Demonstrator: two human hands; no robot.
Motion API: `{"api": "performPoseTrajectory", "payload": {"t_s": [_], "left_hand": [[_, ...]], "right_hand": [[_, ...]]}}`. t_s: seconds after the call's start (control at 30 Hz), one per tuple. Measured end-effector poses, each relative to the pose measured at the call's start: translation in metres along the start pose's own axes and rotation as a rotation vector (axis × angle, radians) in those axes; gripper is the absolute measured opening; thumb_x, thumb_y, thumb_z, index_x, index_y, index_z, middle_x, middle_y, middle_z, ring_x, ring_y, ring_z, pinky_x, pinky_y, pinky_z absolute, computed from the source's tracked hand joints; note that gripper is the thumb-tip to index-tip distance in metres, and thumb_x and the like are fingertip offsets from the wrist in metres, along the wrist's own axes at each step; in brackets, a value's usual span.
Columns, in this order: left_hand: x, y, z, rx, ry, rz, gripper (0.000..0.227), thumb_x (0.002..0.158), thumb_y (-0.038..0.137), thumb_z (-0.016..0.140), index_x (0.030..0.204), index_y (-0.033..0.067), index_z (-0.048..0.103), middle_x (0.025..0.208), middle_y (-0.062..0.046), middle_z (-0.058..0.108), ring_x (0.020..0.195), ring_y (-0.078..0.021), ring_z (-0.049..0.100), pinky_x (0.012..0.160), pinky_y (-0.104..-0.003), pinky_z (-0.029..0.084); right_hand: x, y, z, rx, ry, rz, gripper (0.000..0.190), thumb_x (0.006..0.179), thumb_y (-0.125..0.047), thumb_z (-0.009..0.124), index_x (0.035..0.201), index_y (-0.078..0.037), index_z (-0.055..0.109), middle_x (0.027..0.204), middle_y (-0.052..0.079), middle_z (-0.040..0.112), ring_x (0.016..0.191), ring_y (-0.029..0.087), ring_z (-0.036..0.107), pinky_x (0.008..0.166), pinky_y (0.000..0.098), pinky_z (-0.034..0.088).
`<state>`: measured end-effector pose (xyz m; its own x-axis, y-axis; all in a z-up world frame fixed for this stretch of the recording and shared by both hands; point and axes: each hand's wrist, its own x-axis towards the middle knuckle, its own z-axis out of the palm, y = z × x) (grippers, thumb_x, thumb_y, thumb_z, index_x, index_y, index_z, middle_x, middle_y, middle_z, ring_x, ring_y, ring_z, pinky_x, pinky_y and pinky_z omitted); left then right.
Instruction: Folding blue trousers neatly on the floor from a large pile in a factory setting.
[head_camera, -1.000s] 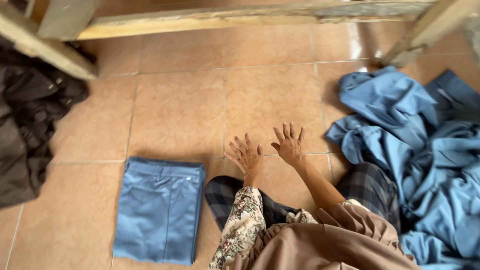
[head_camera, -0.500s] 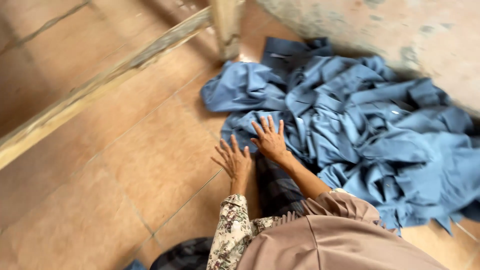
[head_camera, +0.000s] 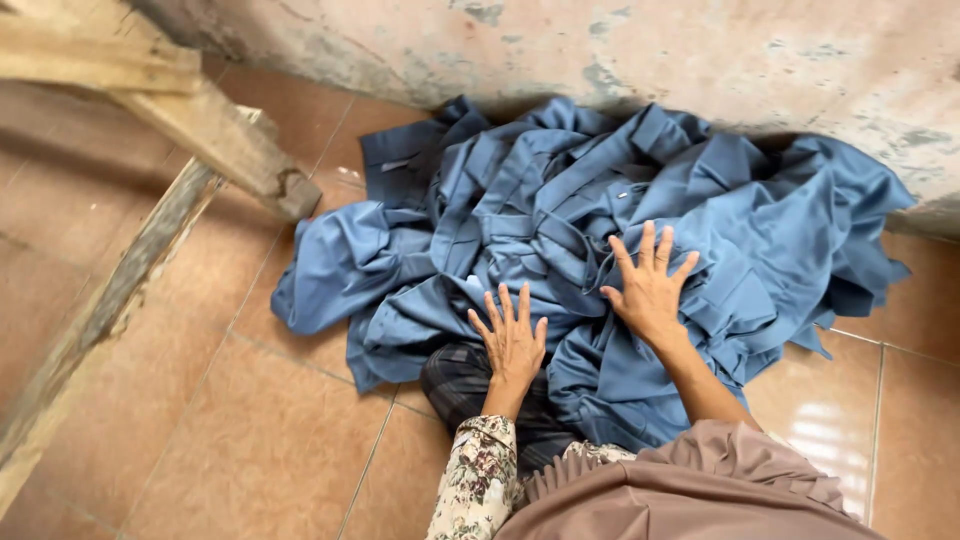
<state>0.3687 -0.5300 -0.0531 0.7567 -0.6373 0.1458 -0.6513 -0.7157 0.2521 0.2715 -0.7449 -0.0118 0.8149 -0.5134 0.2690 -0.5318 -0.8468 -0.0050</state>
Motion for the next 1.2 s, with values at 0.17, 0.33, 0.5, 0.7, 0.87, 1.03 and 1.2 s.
{"api": "performPoseTrajectory", "payload": {"t_s": [0.17,0.33,0.5,0.7,0.87,1.03,1.2], "left_hand": [[0.019,0.025,-0.005,-0.258,-0.103,0.13,0.073,0.098,0.042,0.055,0.162,0.0244,0.026,0.159,-0.019,0.038,0.126,-0.042,0.054,0.113,-0.071,0.019],[0.024,0.042,-0.038,-0.638,-0.166,0.191,0.087,0.088,0.021,0.072,0.162,0.027,0.027,0.157,-0.019,0.041,0.089,-0.0291,0.074,0.089,-0.049,0.052],[0.012,0.026,-0.017,-1.252,-0.429,-0.198,0.107,0.088,0.015,0.074,0.165,0.023,0.0,0.156,-0.034,0.031,0.114,-0.0431,0.066,0.099,-0.049,0.056],[-0.04,-0.009,-0.007,-1.595,-0.802,-0.385,0.112,0.084,0.046,0.083,0.165,0.0369,0.007,0.169,-0.016,0.015,0.149,-0.0388,0.028,0.112,-0.059,0.038],[-0.044,-0.025,0.044,-1.534,-0.54,-0.6,0.063,0.095,0.042,0.065,0.146,0.0081,0.05,0.126,-0.028,0.065,0.111,-0.0385,0.069,0.09,-0.046,0.058],[-0.035,-0.064,0.053,-1.542,-0.413,-0.745,0.034,0.106,0.03,0.049,0.134,0.0166,0.064,0.123,-0.016,0.073,0.11,-0.0298,0.073,0.091,-0.04,0.058],[-0.028,-0.043,0.005,-1.551,-0.08,-0.763,0.089,0.088,-0.001,0.064,0.158,0.0165,0.013,0.132,-0.025,0.056,0.1,-0.0332,0.073,0.081,-0.039,0.064]], "right_hand": [[-0.003,0.035,0.046,0.201,-0.092,0.137,0.061,0.084,-0.046,0.075,0.139,-0.042,0.049,0.151,0.009,0.042,0.135,0.032,0.049,0.102,0.0566,0.044],[-0.015,-0.005,0.035,0.7,0.039,0.1,0.044,0.083,-0.026,0.08,0.124,-0.031,0.065,0.123,-0.004,0.067,0.121,0.017,0.064,0.105,0.0342,0.048],[0.0,-0.055,-0.044,1.053,0.008,0.028,0.046,0.078,-0.016,0.081,0.122,-0.025,0.072,0.119,0.0,0.074,0.114,0.023,0.07,0.097,0.0392,0.053],[0.079,-0.089,-0.098,1.205,0.059,-0.105,0.042,0.089,-0.025,0.078,0.13,-0.021,0.069,0.125,0.006,0.071,0.121,0.028,0.066,0.103,0.0425,0.05],[0.116,-0.101,-0.101,1.467,-0.347,-0.203,0.053,0.1,-0.025,0.07,0.15,-0.018,0.052,0.154,0.026,0.041,0.136,0.045,0.049,0.109,0.0553,0.045],[0.095,-0.046,-0.134,1.049,-0.274,-0.48,0.04,0.093,0.001,0.057,0.13,-0.012,0.066,0.139,0.028,0.057,0.126,0.056,0.052,0.101,0.0639,0.045],[-0.005,0.05,-0.097,0.103,-0.419,-0.654,0.072,0.067,-0.019,0.078,0.13,-0.05,0.06,0.166,0.006,0.03,0.153,0.035,0.028,0.116,0.0588,0.033]]}}
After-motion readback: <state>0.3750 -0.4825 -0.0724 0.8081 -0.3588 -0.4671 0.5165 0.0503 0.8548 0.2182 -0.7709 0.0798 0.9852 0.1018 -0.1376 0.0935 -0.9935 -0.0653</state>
